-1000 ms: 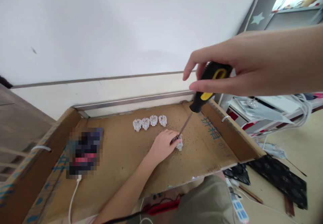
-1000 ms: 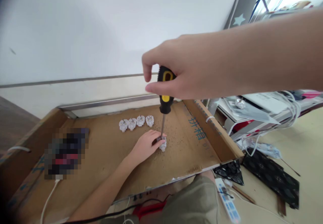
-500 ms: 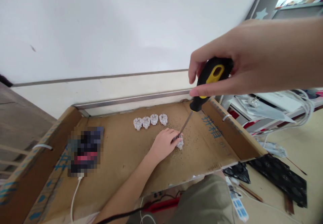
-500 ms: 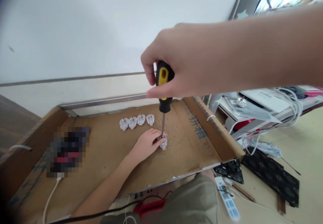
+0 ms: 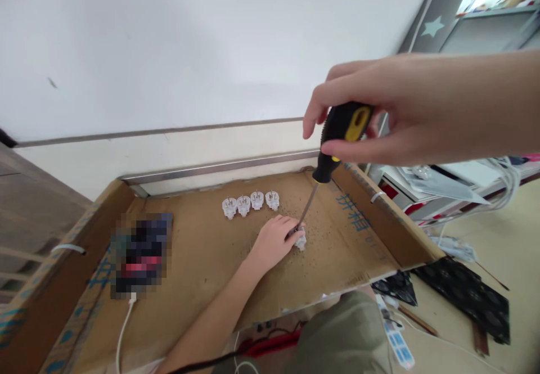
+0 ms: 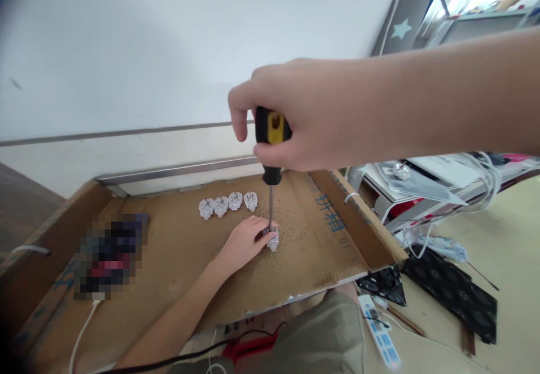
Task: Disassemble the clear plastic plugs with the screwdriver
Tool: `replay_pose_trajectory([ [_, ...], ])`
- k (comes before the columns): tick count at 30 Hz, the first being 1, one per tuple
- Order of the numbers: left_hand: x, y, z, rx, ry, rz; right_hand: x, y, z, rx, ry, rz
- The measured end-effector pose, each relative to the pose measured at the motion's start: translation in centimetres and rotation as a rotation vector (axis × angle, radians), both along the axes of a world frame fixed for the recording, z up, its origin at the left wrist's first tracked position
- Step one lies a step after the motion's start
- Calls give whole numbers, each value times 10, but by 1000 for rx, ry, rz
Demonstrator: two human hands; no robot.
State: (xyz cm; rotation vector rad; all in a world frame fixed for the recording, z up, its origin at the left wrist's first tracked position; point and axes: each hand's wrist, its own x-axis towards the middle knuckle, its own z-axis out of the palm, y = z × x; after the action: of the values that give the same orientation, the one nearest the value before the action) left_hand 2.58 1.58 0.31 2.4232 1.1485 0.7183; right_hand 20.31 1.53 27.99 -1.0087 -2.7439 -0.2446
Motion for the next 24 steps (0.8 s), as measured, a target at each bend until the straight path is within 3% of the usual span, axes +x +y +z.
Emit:
replay_pose_trajectory([
  [24,0,-1,1,3,-16,0,6,-5,2,44,-89,44],
])
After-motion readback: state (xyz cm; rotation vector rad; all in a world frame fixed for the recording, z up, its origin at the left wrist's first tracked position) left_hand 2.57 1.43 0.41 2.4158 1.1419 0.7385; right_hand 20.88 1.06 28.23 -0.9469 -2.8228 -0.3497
